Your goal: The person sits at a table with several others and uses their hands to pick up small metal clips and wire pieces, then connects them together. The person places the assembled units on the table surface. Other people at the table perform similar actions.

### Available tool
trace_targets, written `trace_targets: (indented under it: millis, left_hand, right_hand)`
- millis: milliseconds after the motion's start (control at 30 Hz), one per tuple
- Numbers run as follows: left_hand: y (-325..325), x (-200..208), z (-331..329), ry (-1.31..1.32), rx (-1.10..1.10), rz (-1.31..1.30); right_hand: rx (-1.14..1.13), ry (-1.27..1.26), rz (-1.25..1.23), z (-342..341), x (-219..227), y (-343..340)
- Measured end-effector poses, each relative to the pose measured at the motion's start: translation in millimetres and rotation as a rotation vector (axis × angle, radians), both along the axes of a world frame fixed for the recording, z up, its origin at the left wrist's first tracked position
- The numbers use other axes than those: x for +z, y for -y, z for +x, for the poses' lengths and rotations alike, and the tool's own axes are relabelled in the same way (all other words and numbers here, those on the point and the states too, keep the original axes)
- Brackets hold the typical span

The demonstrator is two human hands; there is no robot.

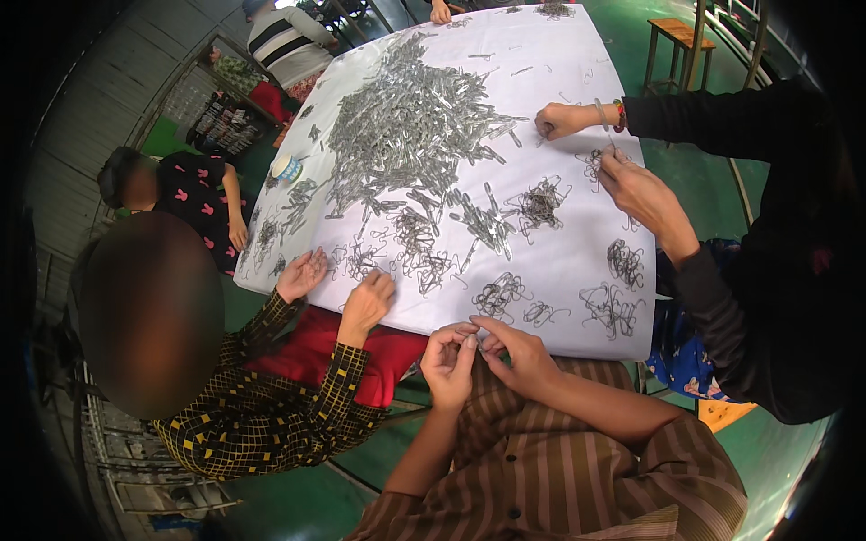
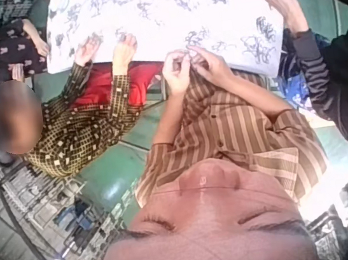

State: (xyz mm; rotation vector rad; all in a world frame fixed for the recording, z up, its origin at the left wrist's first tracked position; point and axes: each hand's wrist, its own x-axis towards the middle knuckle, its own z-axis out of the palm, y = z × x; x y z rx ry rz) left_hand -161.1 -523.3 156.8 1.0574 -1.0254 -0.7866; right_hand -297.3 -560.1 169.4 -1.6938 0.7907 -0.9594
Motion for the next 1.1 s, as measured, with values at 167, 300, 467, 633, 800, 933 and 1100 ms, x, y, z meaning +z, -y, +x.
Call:
trace_targets:
  millis: [167, 300, 467, 633, 800, 933, 1100]
  left_hand:
    - [-7, -1, -1, -0.071, -0.019, -0.057]
    - [-9, 0, -4, -0.004, -0.025, -0.082]
    - [-14, -3, -8, 0.032, -0.036, -0.104]
    - [-19, -8, -8, 0.039, -0.037, -0.089]
    - [-18, -17, -11, 0.044, -0.002, -0.057]
    - [-14, -15, -16, 0.072, 0.021, -0.01]
    - [-9, -18, -16, 0.174, 0.082, 0.059]
  right_hand:
    - [0.093, 0.099, -0.127, -8, -3, 20]
    - [-0.246, -0.165, -0.173, -5, -22, 75]
    - [-0.49, -0.72, -0.37, 20, -39, 135]
    - [-0.474, -0.805, -0.287, 29, -41, 152]
    - [-0.364, -0.26, -0.03, 22, -26, 128]
    - [-0.066, 0.075, 0.358, 14, 5, 73]
    - [-0.031, 0.182, 0.386, 6, 19, 43]
